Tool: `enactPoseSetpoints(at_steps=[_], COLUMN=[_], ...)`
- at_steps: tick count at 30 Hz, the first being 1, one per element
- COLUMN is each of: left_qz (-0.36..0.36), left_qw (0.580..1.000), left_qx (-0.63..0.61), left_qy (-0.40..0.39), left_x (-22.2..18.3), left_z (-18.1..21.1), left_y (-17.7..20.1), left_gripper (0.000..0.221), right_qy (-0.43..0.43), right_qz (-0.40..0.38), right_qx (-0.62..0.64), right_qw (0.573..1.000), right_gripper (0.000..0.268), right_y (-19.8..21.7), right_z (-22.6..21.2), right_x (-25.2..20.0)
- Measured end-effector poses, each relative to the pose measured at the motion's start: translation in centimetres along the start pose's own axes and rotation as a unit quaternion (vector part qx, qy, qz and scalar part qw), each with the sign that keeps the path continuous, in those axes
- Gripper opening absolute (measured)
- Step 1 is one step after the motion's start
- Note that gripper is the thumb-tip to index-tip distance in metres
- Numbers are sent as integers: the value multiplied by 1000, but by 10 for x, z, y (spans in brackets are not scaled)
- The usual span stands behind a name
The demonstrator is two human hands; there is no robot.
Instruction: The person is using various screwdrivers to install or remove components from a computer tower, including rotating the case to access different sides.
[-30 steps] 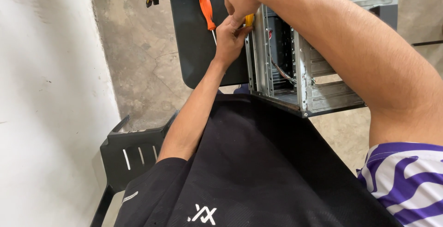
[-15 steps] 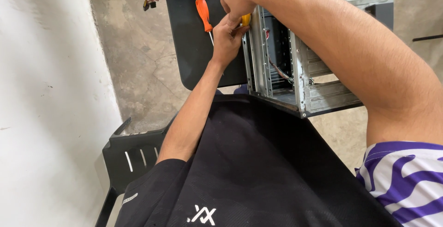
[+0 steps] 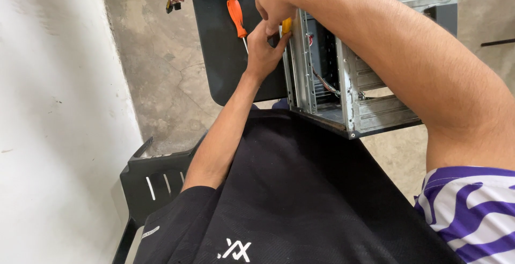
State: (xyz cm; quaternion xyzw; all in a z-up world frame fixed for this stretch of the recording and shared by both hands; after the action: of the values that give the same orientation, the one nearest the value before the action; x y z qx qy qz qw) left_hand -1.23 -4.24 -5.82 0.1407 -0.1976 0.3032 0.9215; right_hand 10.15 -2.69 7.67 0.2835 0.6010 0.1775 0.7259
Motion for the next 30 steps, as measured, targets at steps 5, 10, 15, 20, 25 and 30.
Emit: enactPoseSetpoints(at_steps=[5, 10, 15, 20, 25, 30], left_qz=[18, 80, 32, -27, -39, -24], left_qw=[999, 995, 999, 999, 995, 990], left_qx=[-37, 55, -7, -40, -96, -117], left_qy=[14, -3, -41, -14, 7, 70], left_x=[5, 8, 11, 4, -5, -8], left_z=[24, 20, 32, 27, -4, -2], left_y=[8, -1, 10, 12, 4, 7], left_gripper=[21, 27, 13, 23, 19, 8], right_qy=[-17, -8, 0, 6, 22, 21], right_qz=[-48, -46, -41, -39, -34, -78], right_qx=[-13, -54, -95, -142, -171, -203], right_qw=[999, 997, 995, 989, 984, 976], right_gripper=[49, 34, 23, 21, 28, 25], right_y=[12, 6, 3, -1, -2, 3], right_z=[-5, -5, -7, -9, -19, -37], right_x=[-10, -10, -8, -4, -5, -7])
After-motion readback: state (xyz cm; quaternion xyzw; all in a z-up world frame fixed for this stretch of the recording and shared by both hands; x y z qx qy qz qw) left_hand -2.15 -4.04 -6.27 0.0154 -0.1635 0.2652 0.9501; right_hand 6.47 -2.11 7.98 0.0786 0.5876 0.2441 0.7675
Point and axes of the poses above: each hand's wrist, its own x-axis towards the middle knuckle, its own y-axis out of the back of the hand, z = x × y, the point moved 1 cm from there along x, towards the middle knuckle, and after that the axes turned 2 degrees about -y, right-handed, at the moved point
